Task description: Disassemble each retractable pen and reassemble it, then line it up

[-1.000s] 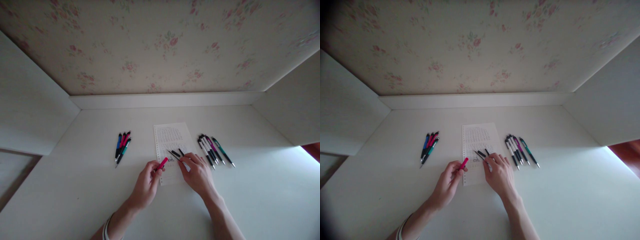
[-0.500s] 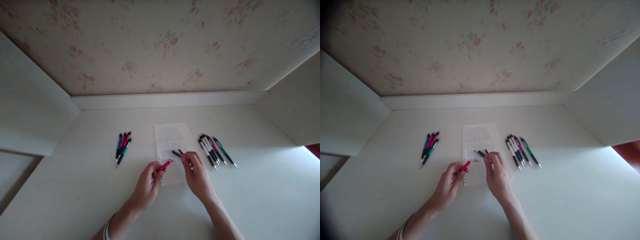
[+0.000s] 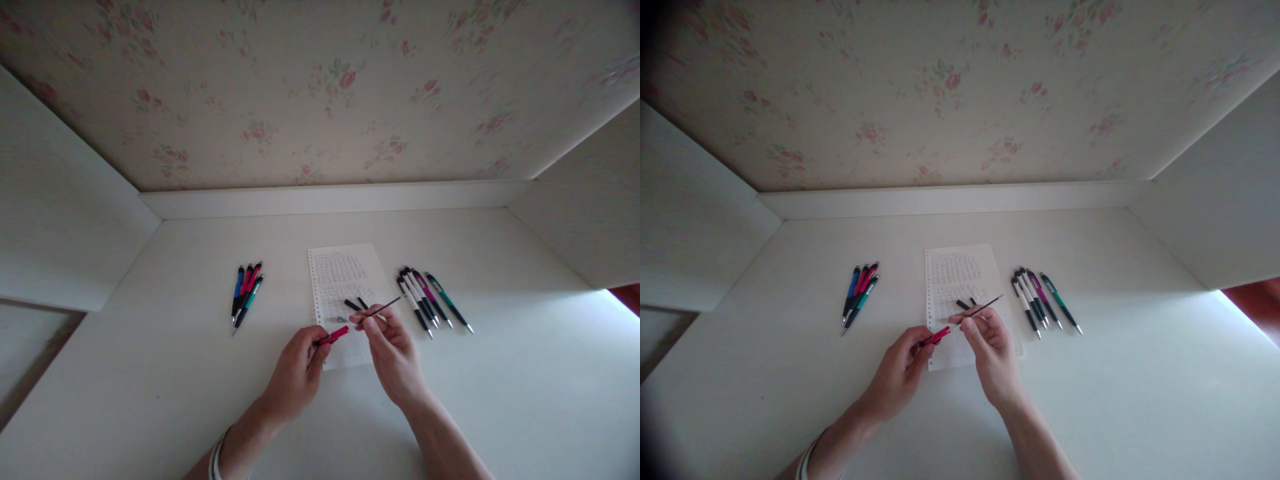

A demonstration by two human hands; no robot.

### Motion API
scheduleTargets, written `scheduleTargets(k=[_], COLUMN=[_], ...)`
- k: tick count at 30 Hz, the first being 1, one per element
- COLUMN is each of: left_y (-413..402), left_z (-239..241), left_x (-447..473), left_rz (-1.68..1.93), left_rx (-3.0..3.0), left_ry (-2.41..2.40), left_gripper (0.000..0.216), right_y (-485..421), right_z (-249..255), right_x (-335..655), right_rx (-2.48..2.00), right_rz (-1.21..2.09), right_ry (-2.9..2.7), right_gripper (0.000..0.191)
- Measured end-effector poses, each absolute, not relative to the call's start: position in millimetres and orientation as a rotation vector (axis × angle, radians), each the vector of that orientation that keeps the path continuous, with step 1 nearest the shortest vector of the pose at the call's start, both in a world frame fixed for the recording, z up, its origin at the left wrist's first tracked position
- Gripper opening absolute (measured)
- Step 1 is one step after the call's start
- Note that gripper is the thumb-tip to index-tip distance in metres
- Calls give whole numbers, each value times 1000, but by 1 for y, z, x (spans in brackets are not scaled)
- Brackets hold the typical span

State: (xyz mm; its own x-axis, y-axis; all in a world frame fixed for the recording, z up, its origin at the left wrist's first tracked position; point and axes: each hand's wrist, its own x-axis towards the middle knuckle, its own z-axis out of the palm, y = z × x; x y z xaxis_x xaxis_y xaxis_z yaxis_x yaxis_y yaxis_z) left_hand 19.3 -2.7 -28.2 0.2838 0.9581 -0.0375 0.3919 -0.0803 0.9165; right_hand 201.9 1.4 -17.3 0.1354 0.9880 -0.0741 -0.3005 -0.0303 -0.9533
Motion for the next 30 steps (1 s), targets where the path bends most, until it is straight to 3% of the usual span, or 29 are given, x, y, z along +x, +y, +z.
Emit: scheduleTargets(k=[6, 16, 30], left_y=[-1, -3, -3], left_z=[-28, -29, -30], left_x=[20, 20, 19], left_rz=[816, 801, 795], left_rx=[1656, 1650, 1661], left_ry=[1263, 1248, 1246], left_gripper=[18, 20, 19], right_y=[2, -1, -1], right_z=[-13, -9, -5], right_x=[201, 200, 202], right_rx=[-1114, -1240, -1454], right_rz=[1192, 1338, 1032], right_ry=[-888, -1019, -1263], right_gripper=[11, 17, 27])
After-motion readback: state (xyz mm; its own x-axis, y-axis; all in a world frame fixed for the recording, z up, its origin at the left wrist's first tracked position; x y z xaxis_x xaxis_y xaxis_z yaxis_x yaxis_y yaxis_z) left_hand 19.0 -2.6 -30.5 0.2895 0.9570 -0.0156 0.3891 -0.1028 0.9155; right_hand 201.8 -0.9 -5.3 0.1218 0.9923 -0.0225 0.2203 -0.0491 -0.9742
